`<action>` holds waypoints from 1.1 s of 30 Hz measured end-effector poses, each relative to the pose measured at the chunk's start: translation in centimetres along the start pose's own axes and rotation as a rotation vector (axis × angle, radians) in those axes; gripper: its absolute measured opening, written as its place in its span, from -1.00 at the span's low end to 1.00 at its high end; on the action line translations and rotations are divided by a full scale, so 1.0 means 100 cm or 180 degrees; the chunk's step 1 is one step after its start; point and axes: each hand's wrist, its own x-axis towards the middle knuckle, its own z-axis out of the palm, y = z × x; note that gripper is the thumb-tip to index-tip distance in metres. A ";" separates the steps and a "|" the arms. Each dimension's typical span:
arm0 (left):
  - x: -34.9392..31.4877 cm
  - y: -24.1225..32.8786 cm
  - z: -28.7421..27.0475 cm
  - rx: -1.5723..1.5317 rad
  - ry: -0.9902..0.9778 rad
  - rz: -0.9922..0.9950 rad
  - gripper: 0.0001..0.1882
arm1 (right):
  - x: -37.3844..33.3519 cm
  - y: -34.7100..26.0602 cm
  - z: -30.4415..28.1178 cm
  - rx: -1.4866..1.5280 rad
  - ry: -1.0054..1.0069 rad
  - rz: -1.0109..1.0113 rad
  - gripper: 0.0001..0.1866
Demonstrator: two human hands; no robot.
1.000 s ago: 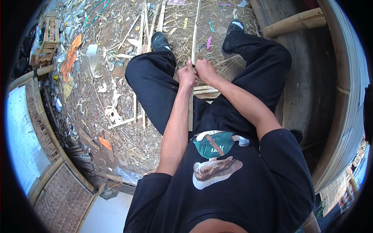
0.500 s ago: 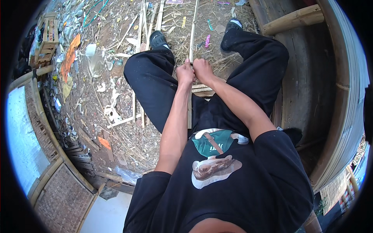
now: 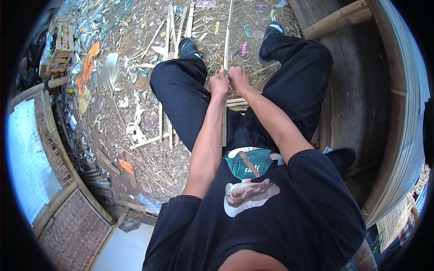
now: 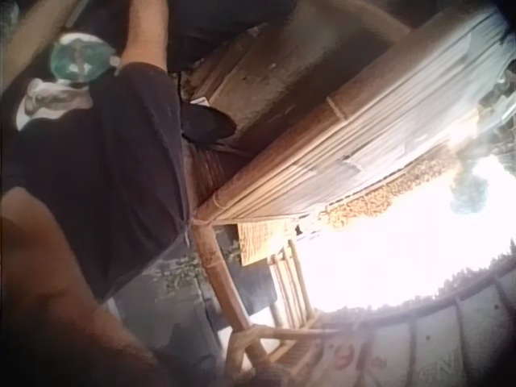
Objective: The person shaves a thin bamboo strip using a small handheld blade. They hold the strip against their leg and repeatedly draw the blade along the surface to refine the edge.
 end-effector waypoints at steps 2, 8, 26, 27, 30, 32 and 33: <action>0.001 -0.001 -0.002 -0.0170 -0.0077 -0.0009 -0.47 | 0.003 0.004 0.002 0.0066 0.0053 -0.0082 -0.88; -0.014 0.015 -0.008 -0.0413 -0.0429 -0.0089 -0.47 | 0.010 0.008 -0.006 -0.0005 0.0035 -0.0167 -0.87; 0.002 0.004 -0.018 -0.1109 -0.0515 -0.0098 -0.47 | 0.012 -0.001 -0.007 0.0219 -0.0264 -0.0048 -0.82; 0.003 0.002 -0.019 -0.1121 -0.0498 -0.0108 -0.47 | 0.010 -0.004 -0.008 0.0215 -0.0285 -0.0057 -0.82; 0.004 0.005 -0.015 -0.1076 -0.0408 -0.0176 -0.47 | 0.010 -0.005 -0.010 0.0147 -0.0239 -0.0014 -0.81; 0.006 0.003 -0.013 -0.0996 -0.0337 -0.0191 -0.46 | 0.012 0.000 -0.002 -0.0224 -0.0002 -0.0070 -0.81; 0.008 0.003 -0.011 -0.0992 -0.0349 -0.0190 -0.46 | 0.014 0.003 0.000 -0.0226 0.0006 -0.0061 -0.81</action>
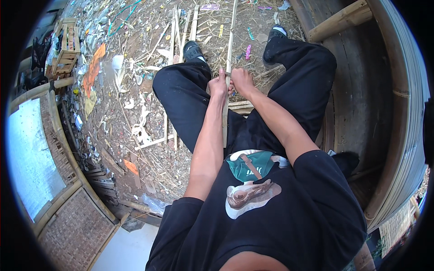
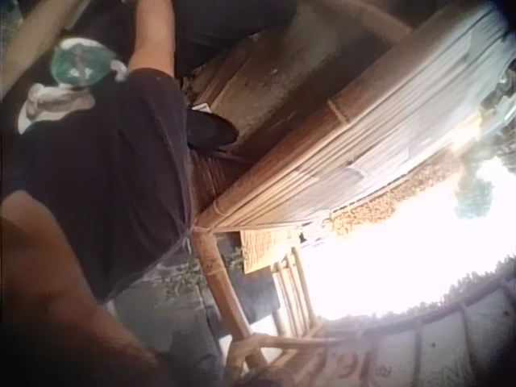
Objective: The person shaves a thin bamboo strip using a small handheld blade. They hold the strip against their leg and repeatedly draw the blade along the surface to refine the edge.
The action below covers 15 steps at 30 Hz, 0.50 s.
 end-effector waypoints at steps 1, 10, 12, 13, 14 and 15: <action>0.004 0.000 0.001 -0.0017 -0.0023 0.0015 -0.46 | 0.002 0.002 0.001 0.0140 -0.0087 -0.0029 -0.82; 0.007 0.009 0.012 0.0169 -0.0255 -0.0257 -0.42 | 0.025 0.018 -0.006 0.0151 0.0375 0.0220 -0.83; 0.001 0.013 0.019 0.0167 -0.0206 -0.0349 -0.34 | 0.035 0.031 -0.013 0.0044 0.0498 0.0509 -0.83; -0.001 0.016 0.020 0.0166 -0.0205 -0.0372 -0.34 | 0.034 0.032 -0.017 0.0091 0.0450 0.0591 -0.83; -0.003 0.019 0.021 0.0273 -0.0261 -0.0333 -0.32 | 0.033 0.030 -0.018 0.0083 0.0433 0.0608 -0.83; -0.006 0.022 0.021 0.0377 -0.0323 -0.0296 -0.29 | 0.032 0.026 -0.018 0.0215 0.0330 0.0716 -0.82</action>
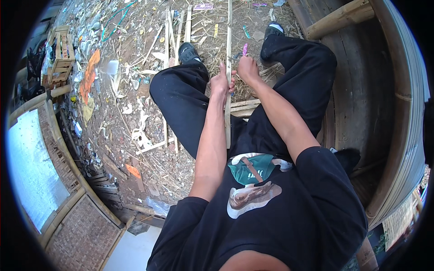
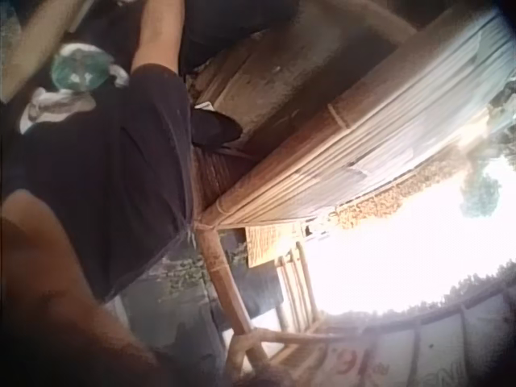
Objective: The person shaves a thin bamboo strip using a small handheld blade. They hold the strip against their leg and repeatedly draw the blade along the surface to refine the edge.
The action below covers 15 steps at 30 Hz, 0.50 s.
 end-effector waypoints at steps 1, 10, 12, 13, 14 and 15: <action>-0.002 0.001 -0.004 -0.0002 -0.0057 -0.0001 -0.25 | -0.002 -0.006 -0.002 0.0114 -0.0108 0.0094 -0.80; -0.022 0.012 -0.006 -0.0005 -0.0342 -0.0154 -0.31 | -0.014 -0.017 -0.028 -0.0198 -0.0391 -0.0710 -0.85; -0.031 0.013 -0.006 0.0262 -0.0384 -0.0209 -0.42 | -0.021 -0.020 -0.034 -0.0415 -0.0665 -0.0831 -0.87; -0.032 0.012 -0.008 0.0242 -0.0382 -0.0190 -0.42 | -0.025 -0.022 -0.036 -0.0431 -0.0658 -0.0852 -0.87; -0.034 0.011 -0.010 0.0160 -0.0501 -0.0108 -0.48 | -0.029 -0.023 -0.038 -0.0360 -0.0643 -0.0998 -0.86; -0.036 0.009 -0.012 0.0078 -0.0620 -0.0026 -0.54 | -0.030 -0.024 -0.039 -0.0288 -0.0630 -0.1145 -0.85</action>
